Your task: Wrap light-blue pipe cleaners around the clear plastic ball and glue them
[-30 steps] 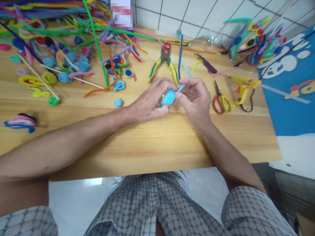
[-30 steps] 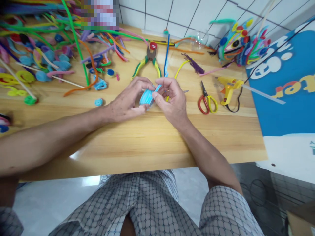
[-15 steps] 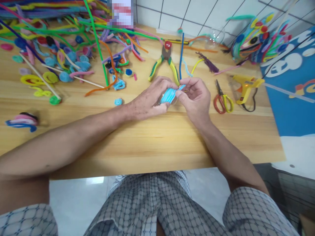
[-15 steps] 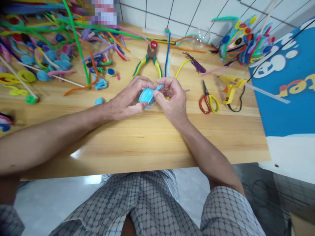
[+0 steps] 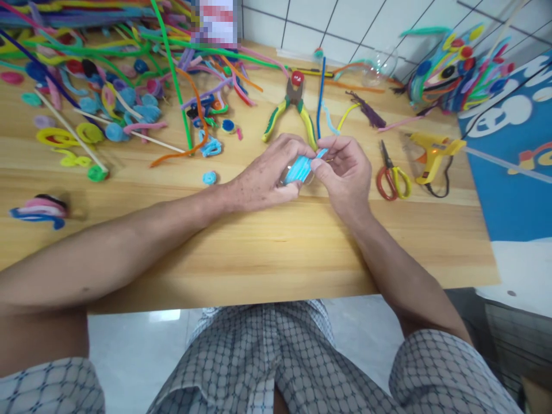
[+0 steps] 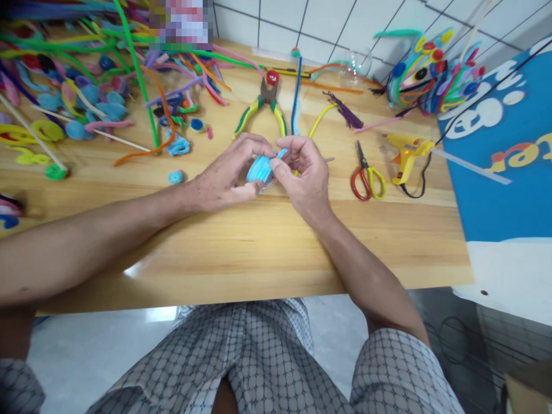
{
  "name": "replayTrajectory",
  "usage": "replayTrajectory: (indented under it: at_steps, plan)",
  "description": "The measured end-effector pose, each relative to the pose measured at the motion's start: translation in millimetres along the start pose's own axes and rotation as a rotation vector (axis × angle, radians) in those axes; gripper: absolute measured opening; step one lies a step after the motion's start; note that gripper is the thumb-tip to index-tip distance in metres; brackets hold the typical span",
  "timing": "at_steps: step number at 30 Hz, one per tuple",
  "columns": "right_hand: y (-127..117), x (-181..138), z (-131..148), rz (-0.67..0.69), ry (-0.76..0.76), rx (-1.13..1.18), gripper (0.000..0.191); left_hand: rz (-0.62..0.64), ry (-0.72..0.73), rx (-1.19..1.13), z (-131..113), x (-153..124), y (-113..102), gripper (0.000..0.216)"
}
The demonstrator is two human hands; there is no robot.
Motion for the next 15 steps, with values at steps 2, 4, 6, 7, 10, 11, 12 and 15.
replayTrajectory:
  at_steps: [2,4,6,7,10,11,12,15]
  plan:
    - [0.2,-0.1,-0.3,-0.005,-0.006,-0.012,0.053,-0.009,-0.003,0.007,-1.2,-0.1,0.1,0.043]
    - [0.6,0.0,0.2,-0.005,-0.017,-0.016,0.053,-0.014,-0.006,0.010,-1.7,-0.1,-0.2,0.042]
    - [0.6,0.3,0.0,-0.003,-0.020,-0.020,0.053,-0.008,-0.007,0.009,-1.3,0.0,-0.6,0.042]
    - [0.5,0.6,-0.5,-0.003,-0.016,-0.020,0.053,-0.002,-0.004,0.006,-0.8,0.2,-0.8,0.042]
    - [0.3,1.9,-3.9,-0.002,0.010,-0.001,0.055,0.019,0.016,-0.025,1.7,0.6,-1.8,0.044]
    - [0.4,2.3,-5.2,0.000,0.019,0.012,0.056,0.024,0.022,-0.040,2.7,0.7,-2.2,0.046]
    - [0.6,2.7,-6.1,0.000,0.023,0.025,0.057,0.027,0.025,-0.055,3.7,0.7,-2.6,0.048]
    - [1.2,3.3,-6.8,-0.006,0.023,0.038,0.059,0.028,0.021,-0.075,5.7,0.8,-3.5,0.052]
Point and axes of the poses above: each hand's wrist, its own x-axis towards the middle knuckle, its own y-axis out of the palm, z = x × y, the point moved 7 cm from there along x, towards the middle knuckle, and after that the axes turned 3 degrees about -x, right-handed, at the moved point
